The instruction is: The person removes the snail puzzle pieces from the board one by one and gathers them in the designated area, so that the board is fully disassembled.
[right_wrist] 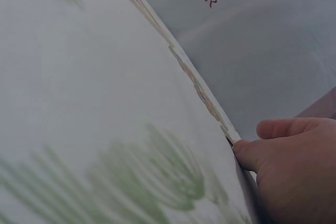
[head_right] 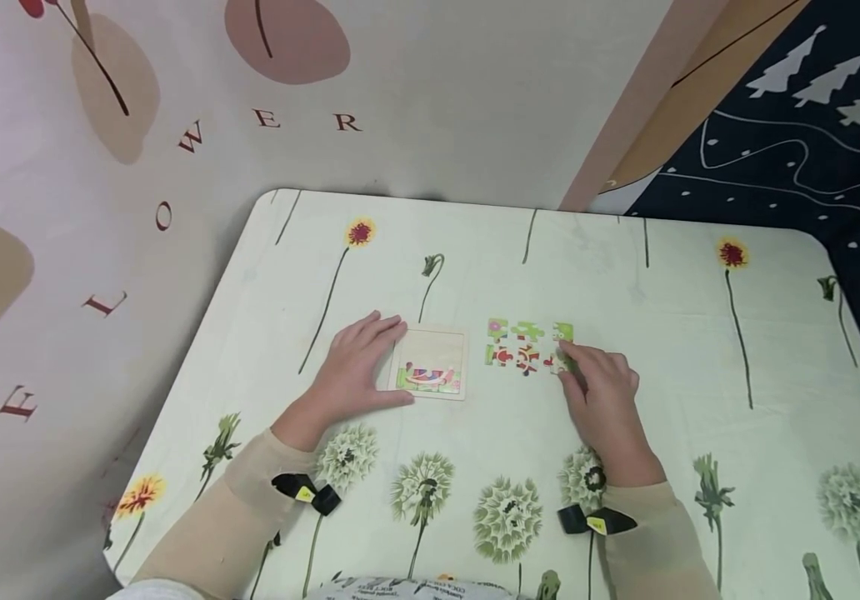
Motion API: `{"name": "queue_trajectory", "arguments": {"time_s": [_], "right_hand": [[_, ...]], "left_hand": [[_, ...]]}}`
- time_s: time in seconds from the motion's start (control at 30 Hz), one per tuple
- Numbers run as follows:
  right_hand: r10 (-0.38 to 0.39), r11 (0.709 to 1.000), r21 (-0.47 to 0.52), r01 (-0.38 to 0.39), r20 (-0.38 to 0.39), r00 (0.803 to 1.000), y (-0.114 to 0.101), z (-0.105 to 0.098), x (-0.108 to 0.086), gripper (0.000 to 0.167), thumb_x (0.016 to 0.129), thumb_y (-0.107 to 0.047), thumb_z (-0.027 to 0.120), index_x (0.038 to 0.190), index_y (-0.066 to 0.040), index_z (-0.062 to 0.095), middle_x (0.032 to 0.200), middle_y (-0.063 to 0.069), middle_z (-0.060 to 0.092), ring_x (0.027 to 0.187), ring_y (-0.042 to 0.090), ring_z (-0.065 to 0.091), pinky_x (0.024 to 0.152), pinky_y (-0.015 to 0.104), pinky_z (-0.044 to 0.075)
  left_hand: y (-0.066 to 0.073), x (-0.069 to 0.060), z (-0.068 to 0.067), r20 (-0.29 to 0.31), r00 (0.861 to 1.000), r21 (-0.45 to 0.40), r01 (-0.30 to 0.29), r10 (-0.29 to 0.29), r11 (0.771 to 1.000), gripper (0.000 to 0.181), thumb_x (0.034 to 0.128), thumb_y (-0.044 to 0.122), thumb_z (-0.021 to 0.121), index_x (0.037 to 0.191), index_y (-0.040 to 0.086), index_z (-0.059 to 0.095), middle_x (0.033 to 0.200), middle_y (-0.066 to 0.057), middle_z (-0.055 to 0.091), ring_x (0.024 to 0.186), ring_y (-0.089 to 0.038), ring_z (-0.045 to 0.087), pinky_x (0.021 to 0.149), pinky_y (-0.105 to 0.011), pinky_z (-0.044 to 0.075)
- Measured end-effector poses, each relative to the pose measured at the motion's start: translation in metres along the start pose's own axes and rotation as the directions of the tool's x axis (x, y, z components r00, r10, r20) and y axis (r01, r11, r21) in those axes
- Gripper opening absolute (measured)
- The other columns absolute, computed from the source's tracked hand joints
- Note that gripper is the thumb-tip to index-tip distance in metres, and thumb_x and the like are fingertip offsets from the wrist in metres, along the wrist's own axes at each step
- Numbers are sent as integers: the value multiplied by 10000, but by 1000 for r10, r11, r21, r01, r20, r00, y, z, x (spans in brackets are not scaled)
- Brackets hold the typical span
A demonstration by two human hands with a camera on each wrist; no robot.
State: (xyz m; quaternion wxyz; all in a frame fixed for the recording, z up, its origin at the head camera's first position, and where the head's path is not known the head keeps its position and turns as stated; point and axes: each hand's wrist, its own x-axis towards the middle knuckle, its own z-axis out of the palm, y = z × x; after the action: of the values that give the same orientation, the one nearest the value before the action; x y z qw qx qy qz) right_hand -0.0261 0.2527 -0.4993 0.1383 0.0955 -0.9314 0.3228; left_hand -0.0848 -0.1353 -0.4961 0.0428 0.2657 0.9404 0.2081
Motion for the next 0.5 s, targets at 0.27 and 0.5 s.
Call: {"name": "queue_trajectory", "arguments": {"time_s": [0.27,0.5], "right_hand": [[20,1000,16,-20,-10,1000,1,-1,0,441,953,76,737,1381,-14,683,1314,237,684,1133,454,492,852,619,286],[17,997,69,-13,-53,998,-1,-2,2,453,931,78,756,1373,9,685,1327,263,666,1182,492,499,912,679,305]], "left_hand": [[-1,-1,1,-6,1000,-9,-8,8,1000,1122,811,704,819,1664,116,388,1709,-55,354,1615,-319,171,1256,-592,180],[-1,-1,1,-13,1000,-5,-11,11,1000,1121,808,702,822,1659,109,397,1705,-58,361,1612,-326,181,1250,-597,192]]}}
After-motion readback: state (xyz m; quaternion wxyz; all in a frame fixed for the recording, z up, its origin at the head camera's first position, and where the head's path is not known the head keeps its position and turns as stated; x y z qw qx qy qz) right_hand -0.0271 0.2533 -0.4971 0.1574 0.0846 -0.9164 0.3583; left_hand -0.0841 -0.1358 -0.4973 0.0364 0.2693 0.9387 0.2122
